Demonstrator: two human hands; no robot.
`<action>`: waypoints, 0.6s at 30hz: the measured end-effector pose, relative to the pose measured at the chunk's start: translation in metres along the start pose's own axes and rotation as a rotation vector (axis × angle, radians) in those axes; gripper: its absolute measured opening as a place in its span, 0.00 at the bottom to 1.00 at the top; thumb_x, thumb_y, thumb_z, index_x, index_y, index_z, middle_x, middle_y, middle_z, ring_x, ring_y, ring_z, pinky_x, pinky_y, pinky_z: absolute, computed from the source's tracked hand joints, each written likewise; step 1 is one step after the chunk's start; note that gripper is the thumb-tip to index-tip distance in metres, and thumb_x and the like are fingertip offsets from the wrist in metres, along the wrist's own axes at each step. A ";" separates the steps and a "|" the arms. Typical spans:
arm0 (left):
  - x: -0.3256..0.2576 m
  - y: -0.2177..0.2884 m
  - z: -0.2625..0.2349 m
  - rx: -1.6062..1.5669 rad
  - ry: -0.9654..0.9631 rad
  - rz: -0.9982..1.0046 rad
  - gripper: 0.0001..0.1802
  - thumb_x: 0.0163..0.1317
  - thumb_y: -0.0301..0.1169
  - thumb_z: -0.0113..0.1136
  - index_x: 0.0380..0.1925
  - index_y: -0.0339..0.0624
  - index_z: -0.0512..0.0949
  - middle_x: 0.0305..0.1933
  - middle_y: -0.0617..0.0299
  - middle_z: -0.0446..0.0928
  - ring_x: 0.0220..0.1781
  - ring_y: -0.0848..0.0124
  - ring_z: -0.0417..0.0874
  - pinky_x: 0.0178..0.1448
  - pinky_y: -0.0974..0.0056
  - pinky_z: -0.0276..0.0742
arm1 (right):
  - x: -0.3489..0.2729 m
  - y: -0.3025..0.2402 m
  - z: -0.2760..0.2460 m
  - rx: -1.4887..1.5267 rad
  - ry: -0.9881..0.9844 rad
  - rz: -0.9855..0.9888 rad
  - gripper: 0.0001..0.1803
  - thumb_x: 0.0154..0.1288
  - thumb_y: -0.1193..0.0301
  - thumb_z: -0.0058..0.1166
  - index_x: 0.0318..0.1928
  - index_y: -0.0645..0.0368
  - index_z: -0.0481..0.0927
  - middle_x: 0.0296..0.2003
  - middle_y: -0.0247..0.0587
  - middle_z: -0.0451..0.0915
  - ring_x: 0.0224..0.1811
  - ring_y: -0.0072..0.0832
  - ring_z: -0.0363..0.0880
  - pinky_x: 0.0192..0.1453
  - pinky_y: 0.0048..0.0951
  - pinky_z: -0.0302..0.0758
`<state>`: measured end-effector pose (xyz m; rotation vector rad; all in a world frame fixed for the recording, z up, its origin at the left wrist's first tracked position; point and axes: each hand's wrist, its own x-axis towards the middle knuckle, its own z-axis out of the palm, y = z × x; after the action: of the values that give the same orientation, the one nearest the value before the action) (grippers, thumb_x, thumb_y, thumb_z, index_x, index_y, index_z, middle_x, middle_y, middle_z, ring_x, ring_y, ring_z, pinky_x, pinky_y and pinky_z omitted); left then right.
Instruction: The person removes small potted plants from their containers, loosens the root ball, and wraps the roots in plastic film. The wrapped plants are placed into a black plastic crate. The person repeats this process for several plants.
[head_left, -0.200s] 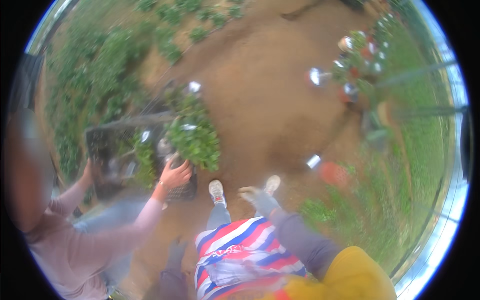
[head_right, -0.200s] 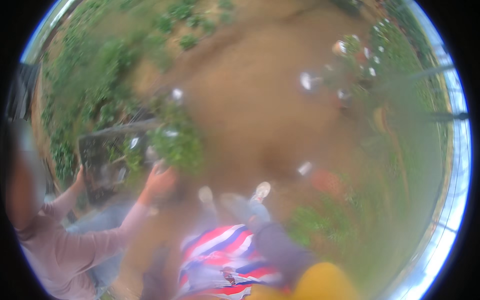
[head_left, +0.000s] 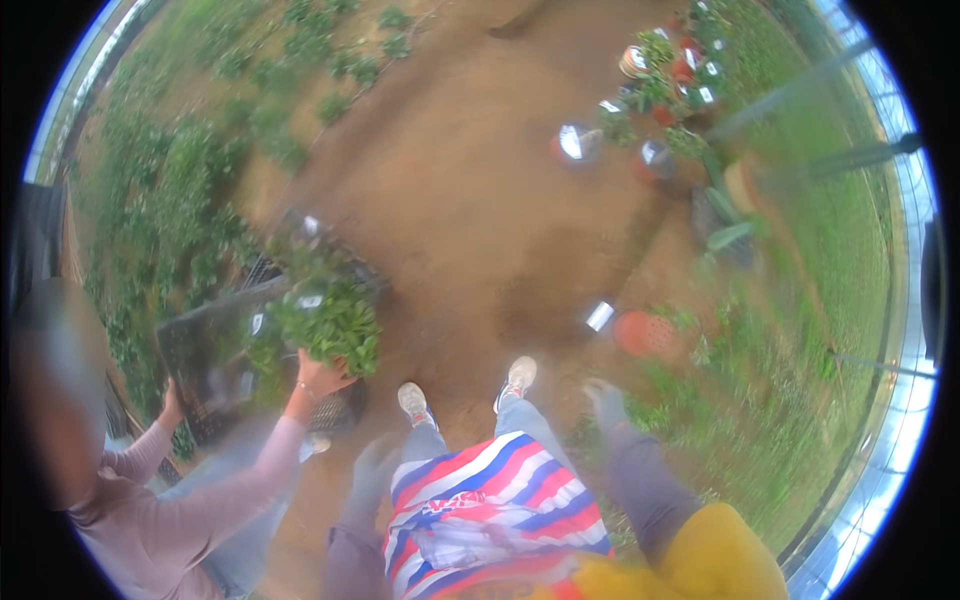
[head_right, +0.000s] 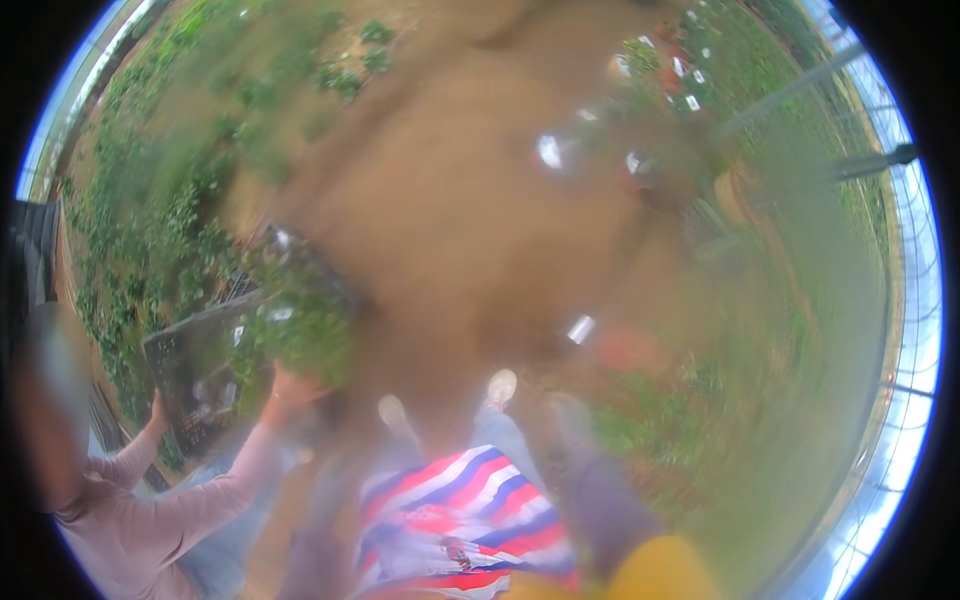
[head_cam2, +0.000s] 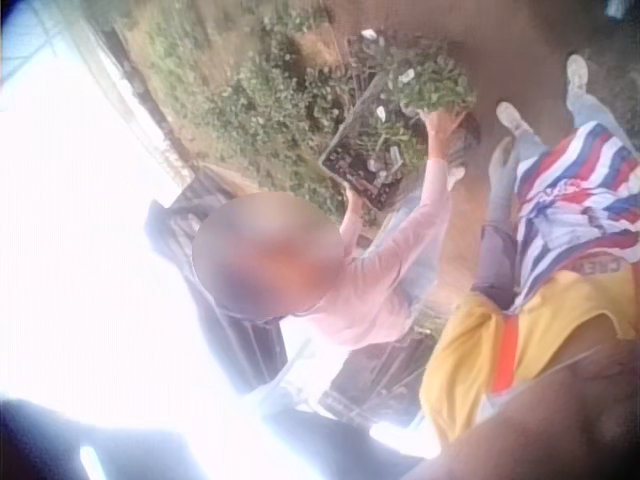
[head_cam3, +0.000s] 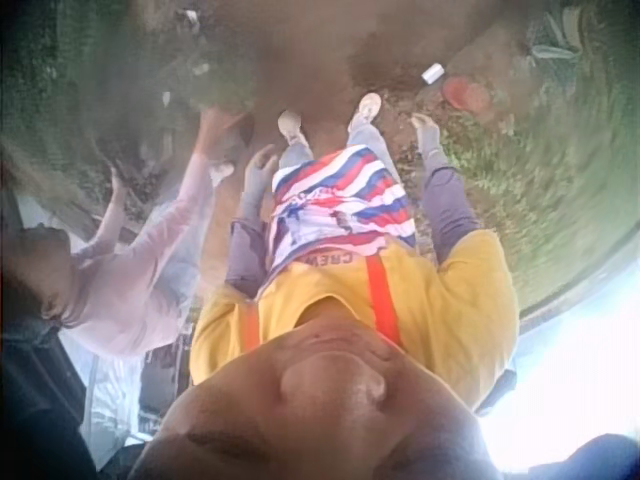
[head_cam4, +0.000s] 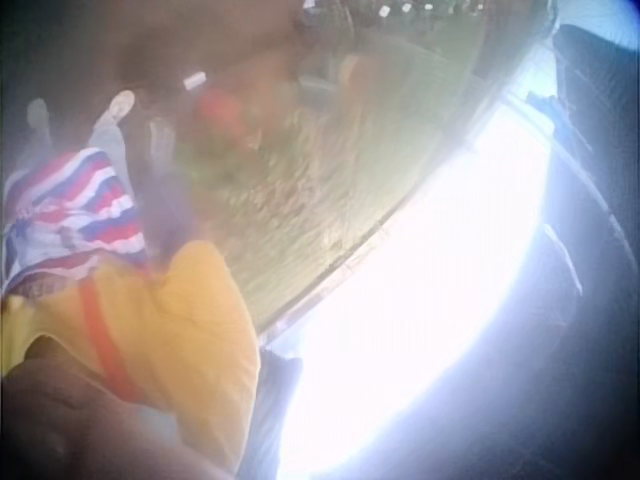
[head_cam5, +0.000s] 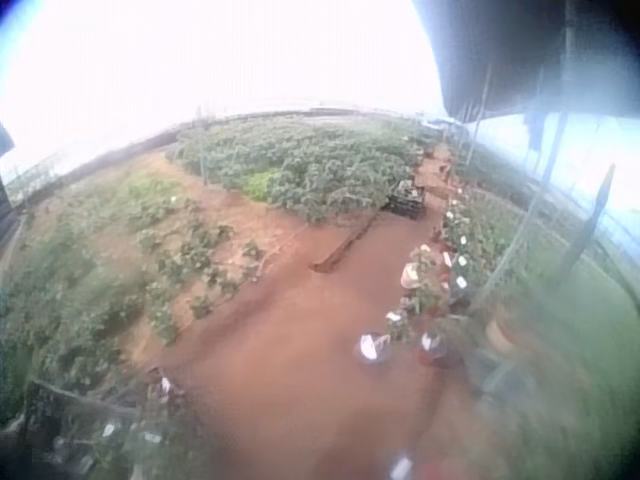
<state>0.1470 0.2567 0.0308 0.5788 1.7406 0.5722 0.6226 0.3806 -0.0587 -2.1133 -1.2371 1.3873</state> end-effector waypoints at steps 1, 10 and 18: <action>0.011 0.037 0.028 0.011 -0.028 -0.016 0.23 0.65 0.33 0.64 0.57 0.33 0.78 0.56 0.54 0.80 0.57 0.68 0.80 0.61 0.63 0.75 | 0.003 0.030 -0.022 0.286 0.022 0.317 0.11 0.65 0.69 0.60 0.46 0.60 0.85 0.36 0.42 0.85 0.39 0.31 0.83 0.42 0.36 0.80; 0.053 0.220 0.208 0.527 -0.367 0.583 0.22 0.65 0.37 0.62 0.56 0.36 0.78 0.56 0.48 0.80 0.59 0.52 0.80 0.63 0.55 0.75 | -0.066 0.215 -0.095 -0.599 -0.037 -0.169 0.11 0.68 0.69 0.57 0.47 0.59 0.83 0.39 0.38 0.84 0.40 0.28 0.83 0.44 0.34 0.81; 0.162 0.289 0.261 0.528 -0.383 0.400 0.23 0.66 0.42 0.57 0.58 0.43 0.75 0.55 0.47 0.79 0.59 0.51 0.77 0.63 0.52 0.71 | 0.003 0.170 -0.085 -0.006 -0.049 0.041 0.16 0.71 0.68 0.53 0.55 0.62 0.79 0.45 0.42 0.83 0.45 0.33 0.84 0.47 0.35 0.81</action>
<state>0.3895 0.6013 0.0403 1.3374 1.4066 0.2382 0.7781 0.3017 -0.1330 -2.1316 -1.2240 1.4631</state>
